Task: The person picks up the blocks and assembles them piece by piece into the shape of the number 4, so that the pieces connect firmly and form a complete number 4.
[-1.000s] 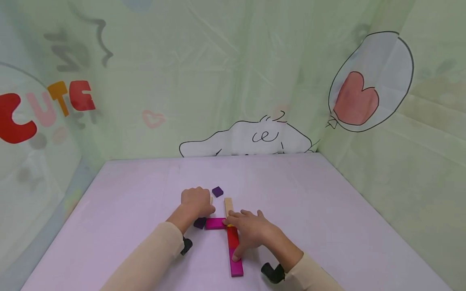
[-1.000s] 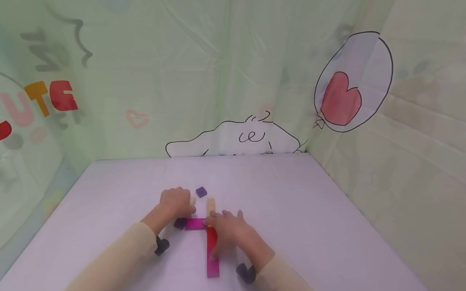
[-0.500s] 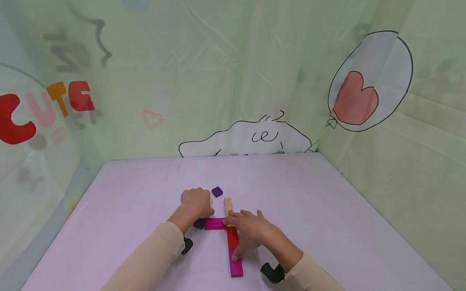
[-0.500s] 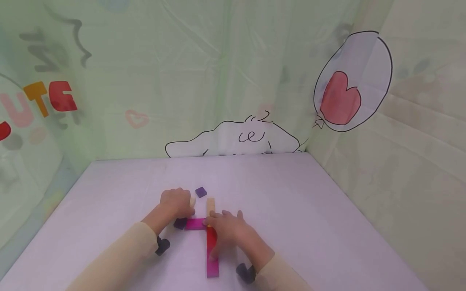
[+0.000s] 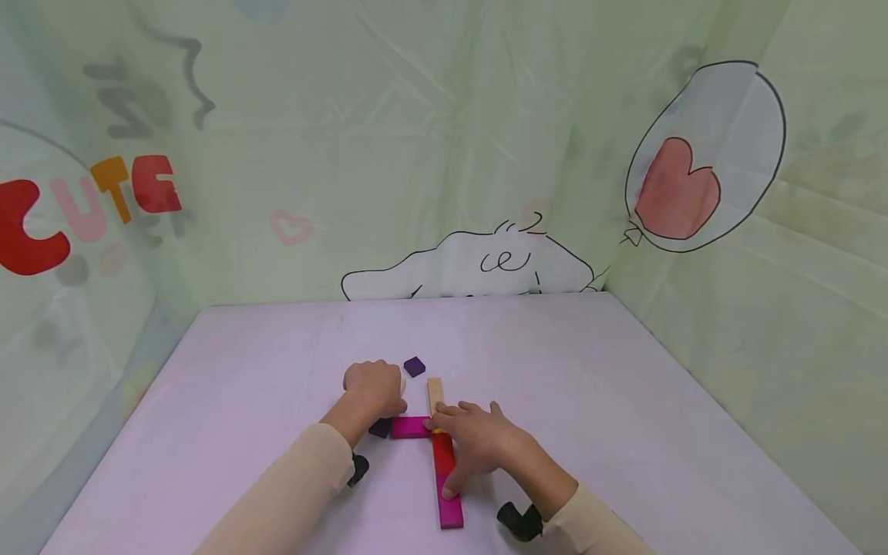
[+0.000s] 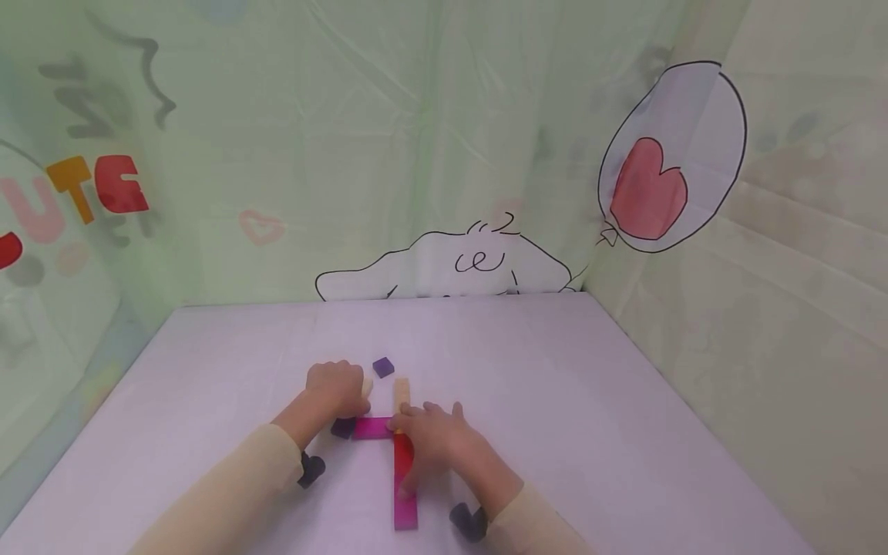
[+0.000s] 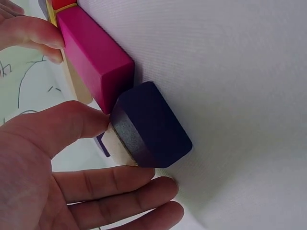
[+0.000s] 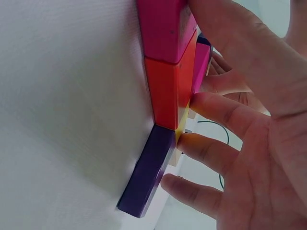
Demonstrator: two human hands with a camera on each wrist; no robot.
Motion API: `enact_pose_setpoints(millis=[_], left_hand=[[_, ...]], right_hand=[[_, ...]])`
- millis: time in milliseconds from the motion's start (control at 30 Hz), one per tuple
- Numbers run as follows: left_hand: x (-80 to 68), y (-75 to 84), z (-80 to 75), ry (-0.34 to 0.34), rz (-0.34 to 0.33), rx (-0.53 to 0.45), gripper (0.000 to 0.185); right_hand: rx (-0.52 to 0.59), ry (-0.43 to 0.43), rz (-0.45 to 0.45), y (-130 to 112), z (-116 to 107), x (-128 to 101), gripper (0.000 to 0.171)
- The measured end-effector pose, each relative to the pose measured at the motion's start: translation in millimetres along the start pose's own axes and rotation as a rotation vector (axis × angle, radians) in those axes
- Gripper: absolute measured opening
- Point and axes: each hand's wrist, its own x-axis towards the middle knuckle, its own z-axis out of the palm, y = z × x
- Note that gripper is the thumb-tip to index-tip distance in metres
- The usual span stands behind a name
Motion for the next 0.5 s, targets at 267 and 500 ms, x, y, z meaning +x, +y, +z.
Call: enact_pose_setpoints(millis=[267, 500], left_hand=[[1.8, 1.2, 1.4, -0.004, -0.003, 0.009, 0.038], [1.1, 2.0, -0.4, -0.009, -0.010, -0.005, 0.042]], right_hand=[[0.004, -0.002, 0.009, 0.1, 0.0, -0.4, 0.087], [-0.007, -0.001, 0.003, 1.5, 1.1, 0.7, 0.088]])
